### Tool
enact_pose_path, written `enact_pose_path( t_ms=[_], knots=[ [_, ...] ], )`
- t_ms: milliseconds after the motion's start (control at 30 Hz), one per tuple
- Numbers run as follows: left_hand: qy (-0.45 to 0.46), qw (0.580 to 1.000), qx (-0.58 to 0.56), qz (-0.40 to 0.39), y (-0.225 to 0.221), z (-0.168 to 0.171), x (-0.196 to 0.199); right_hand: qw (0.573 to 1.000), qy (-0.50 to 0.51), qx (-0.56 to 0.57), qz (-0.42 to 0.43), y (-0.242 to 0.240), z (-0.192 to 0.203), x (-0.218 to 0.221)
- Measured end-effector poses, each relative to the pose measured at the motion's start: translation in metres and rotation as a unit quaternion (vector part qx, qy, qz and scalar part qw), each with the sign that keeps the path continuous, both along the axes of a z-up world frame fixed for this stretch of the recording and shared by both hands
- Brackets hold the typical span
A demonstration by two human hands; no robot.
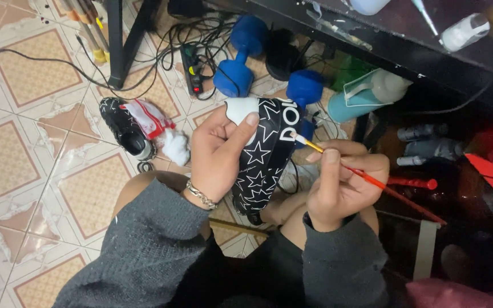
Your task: Detailing and repairing a black sneaker by applying white paint to the heel and side patterns using a small brush, then using a hairdryer to dry the paint.
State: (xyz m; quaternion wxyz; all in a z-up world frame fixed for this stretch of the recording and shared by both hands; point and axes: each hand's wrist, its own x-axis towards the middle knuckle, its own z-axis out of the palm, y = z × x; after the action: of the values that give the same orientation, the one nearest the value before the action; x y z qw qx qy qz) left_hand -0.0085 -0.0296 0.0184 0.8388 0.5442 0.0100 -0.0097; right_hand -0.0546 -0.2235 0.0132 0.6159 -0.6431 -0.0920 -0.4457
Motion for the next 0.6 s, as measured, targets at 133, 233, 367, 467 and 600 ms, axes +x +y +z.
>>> enact_pose_path(
  t_ms=[133,233,367,467,600],
  knots=[
    [-0.002,1.0,0.002,-0.004,0.001,0.007,0.0,0.999,0.009,-0.032,-0.008,0.005,0.001,-0.001],
    [0.001,1.0,-0.005,-0.005,0.001,0.008,-0.002,0.999,0.006,-0.035,-0.003,0.004,0.0,-0.001],
    [0.007,1.0,-0.005,-0.013,0.002,0.005,-0.001,0.999,0.003,-0.045,-0.011,0.007,0.002,0.001],
    [0.013,1.0,-0.011,-0.015,0.002,-0.001,0.0,0.999,0.007,-0.049,-0.016,0.007,0.003,0.001],
    [0.017,1.0,-0.021,-0.016,0.001,0.003,-0.001,1.0,0.005,-0.017,-0.011,0.003,-0.001,-0.001]
  ],
)
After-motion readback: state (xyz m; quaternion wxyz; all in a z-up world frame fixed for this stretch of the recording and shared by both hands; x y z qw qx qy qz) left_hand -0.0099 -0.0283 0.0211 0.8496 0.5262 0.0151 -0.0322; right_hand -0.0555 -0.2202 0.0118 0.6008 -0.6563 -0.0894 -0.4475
